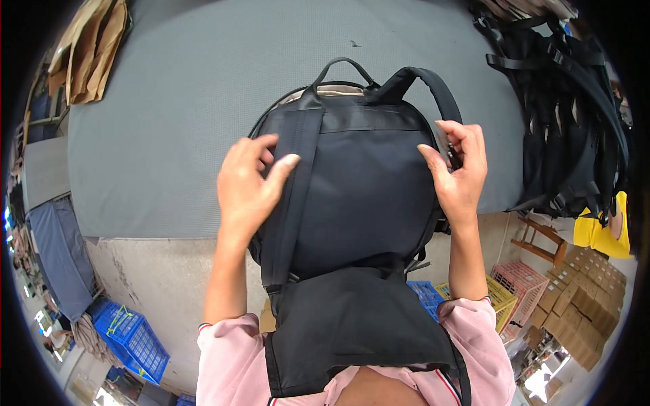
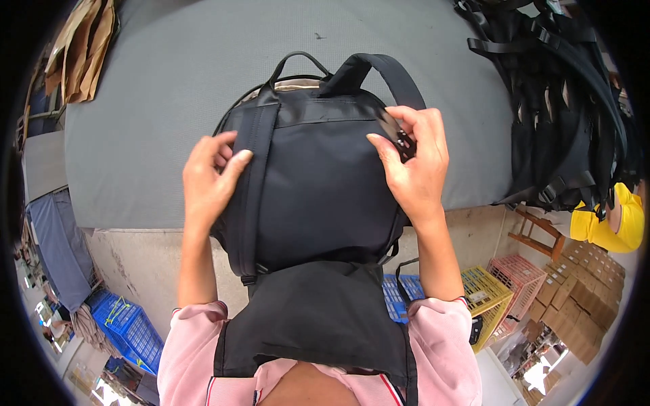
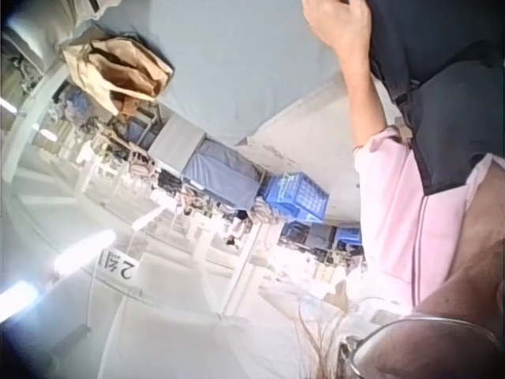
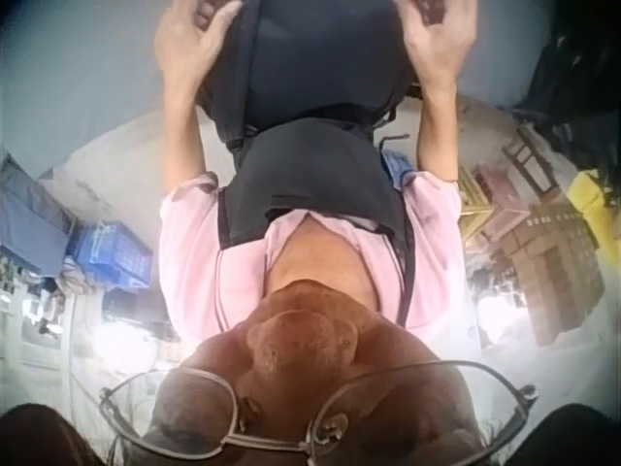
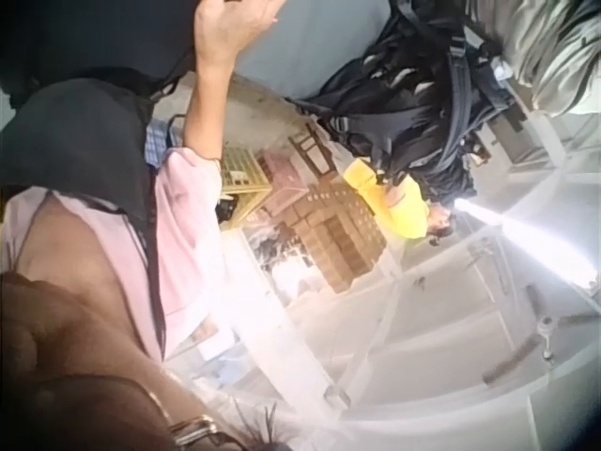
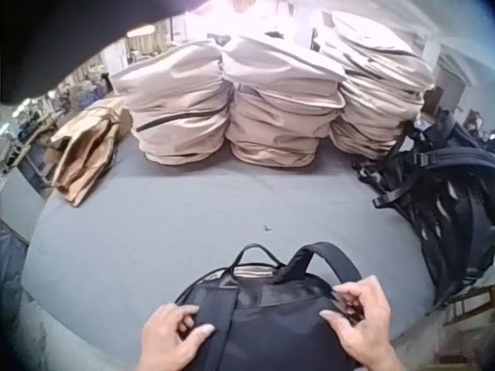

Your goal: Trimming loose threads and adjusting straps on black backpacks using snips.

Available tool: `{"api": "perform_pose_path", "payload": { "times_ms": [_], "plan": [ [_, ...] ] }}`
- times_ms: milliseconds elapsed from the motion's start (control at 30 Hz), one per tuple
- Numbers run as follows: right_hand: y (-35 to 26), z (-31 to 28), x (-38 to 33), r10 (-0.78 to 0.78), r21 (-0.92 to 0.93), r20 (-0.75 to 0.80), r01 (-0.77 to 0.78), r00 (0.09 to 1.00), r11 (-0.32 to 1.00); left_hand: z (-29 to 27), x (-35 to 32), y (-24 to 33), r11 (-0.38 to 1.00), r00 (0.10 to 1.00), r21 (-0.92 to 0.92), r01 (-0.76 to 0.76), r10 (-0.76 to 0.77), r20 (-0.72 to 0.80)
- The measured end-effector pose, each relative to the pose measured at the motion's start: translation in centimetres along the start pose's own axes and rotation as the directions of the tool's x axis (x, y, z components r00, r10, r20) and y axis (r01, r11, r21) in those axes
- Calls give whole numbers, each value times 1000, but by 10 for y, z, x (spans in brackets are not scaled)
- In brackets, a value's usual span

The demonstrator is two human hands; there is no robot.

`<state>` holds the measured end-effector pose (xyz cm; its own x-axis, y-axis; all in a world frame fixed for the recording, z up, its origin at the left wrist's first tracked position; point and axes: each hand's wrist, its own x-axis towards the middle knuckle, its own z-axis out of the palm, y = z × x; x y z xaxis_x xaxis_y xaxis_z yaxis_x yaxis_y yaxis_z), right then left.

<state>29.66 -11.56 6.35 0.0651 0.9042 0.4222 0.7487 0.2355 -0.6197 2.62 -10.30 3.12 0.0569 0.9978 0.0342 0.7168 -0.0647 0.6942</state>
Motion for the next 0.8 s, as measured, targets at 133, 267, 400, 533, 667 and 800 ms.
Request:
{"api": "perform_pose_path", "payload": {
  "times_ms": [133, 267, 400, 533, 667, 800],
  "plan": [
    [-2, 2, 10, 139, -63, -24, -141, 990, 988, -7, 9, 13, 985, 994, 172, -12, -6, 107],
    [14, -10, 9, 179, -72, -54, -182, 982, 981, -6, 20, -18, 900, 930, -299, 319, -236, 282],
    [16, -7, 3, 216, -50, 32, -215, 976, 975, -2, 25, -27, 693, 914, -598, 402, -271, 301],
    [16, 0, 7, 197, -121, 42, -191, 979, 974, -13, 49, -14, 532, 886, -708, 464, -290, 362],
    [19, 6, 7, 195, -102, 63, -188, 979, 977, -4, 89, -27, 568, 876, -667, 482, -314, 366],
    [24, 6, 4, 184, -107, 84, -175, 979, 979, 20, 107, -30, 588, 857, -625, 513, -383, 344]
  ]
}}
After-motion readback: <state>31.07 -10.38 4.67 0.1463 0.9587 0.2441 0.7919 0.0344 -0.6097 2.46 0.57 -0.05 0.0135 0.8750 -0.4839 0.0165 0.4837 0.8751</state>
